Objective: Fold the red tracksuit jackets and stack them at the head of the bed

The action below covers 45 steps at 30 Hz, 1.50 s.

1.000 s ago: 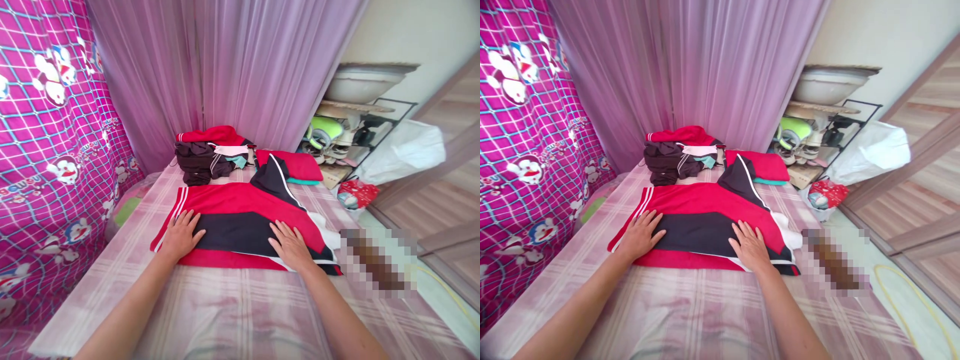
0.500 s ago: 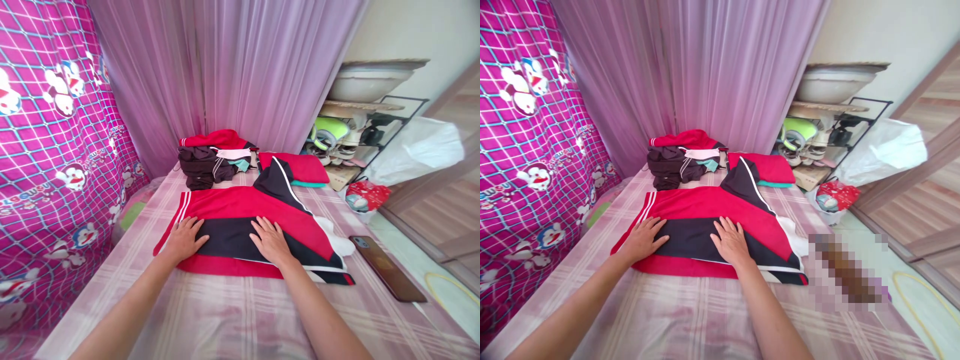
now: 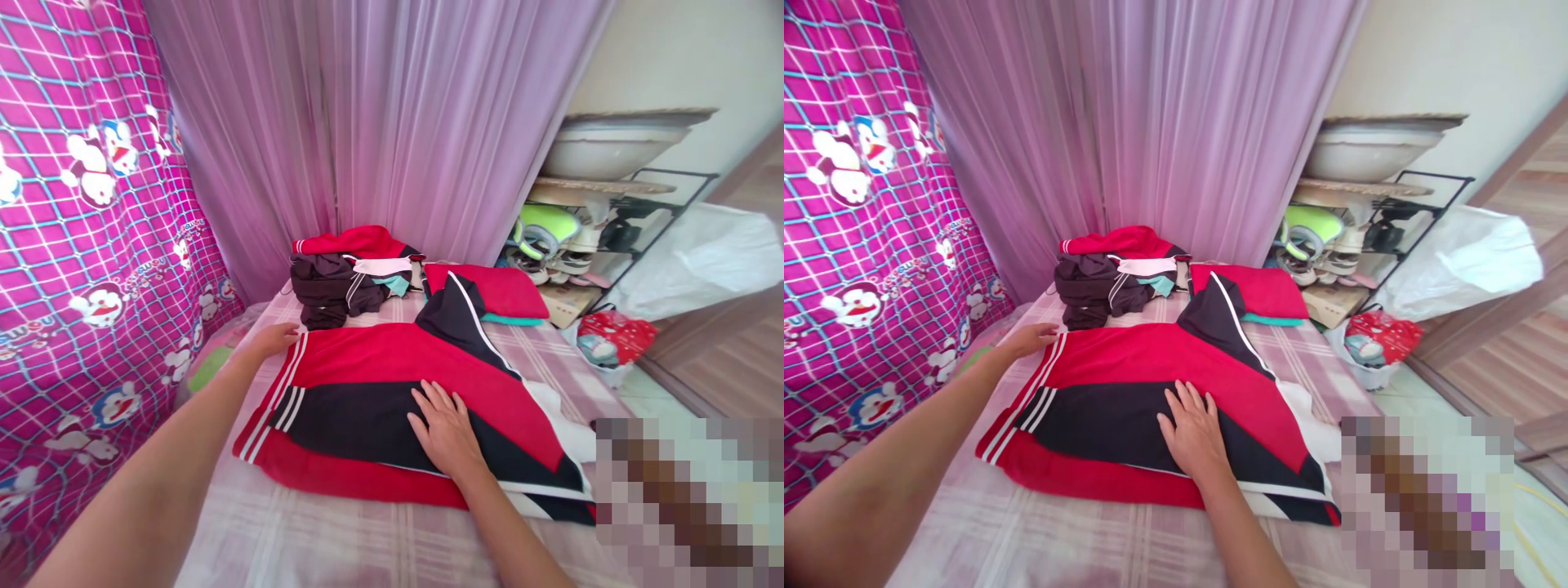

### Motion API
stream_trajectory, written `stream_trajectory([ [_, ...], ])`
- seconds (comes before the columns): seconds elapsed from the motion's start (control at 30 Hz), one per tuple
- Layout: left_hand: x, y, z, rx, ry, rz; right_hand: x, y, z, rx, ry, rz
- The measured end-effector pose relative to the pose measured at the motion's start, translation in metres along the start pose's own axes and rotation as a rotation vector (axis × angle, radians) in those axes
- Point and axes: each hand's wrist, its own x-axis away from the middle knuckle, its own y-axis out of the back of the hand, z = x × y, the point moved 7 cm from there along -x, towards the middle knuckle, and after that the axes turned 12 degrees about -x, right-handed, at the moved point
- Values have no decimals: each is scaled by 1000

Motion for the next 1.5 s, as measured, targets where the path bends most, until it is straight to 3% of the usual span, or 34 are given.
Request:
stream_trajectory([
  [0.13, -11, -5, 5, 139, 35, 118, 0, 0, 0, -9, -7, -2],
  [0.3, -11, -11, 15, 243, 157, 116, 0, 0, 0, -11, -10, -3],
  [0.47, -5, -17, 11, 164, 247, 43, 0, -1, -2, -31, -25, -4],
  [0.67, 8, 4, 0, -91, 283, -124, 0, -1, -3, -48, -38, 9],
  [0.93, 10, -15, -1, -193, 319, 70, 0, 0, -2, -38, -38, 1],
  [1.13, 10, -22, 16, -86, 206, 135, 0, 0, -1, -32, -37, 1],
  [1.3, 23, -24, 17, -37, 247, 180, 0, 0, -1, -35, -30, -7],
  [1.4, 30, -17, 7, -95, 287, 120, 0, 0, -1, -45, -28, -9],
  [1.5, 38, -2, -24, -197, 157, -59, 0, 1, -1, -59, -29, -12],
])
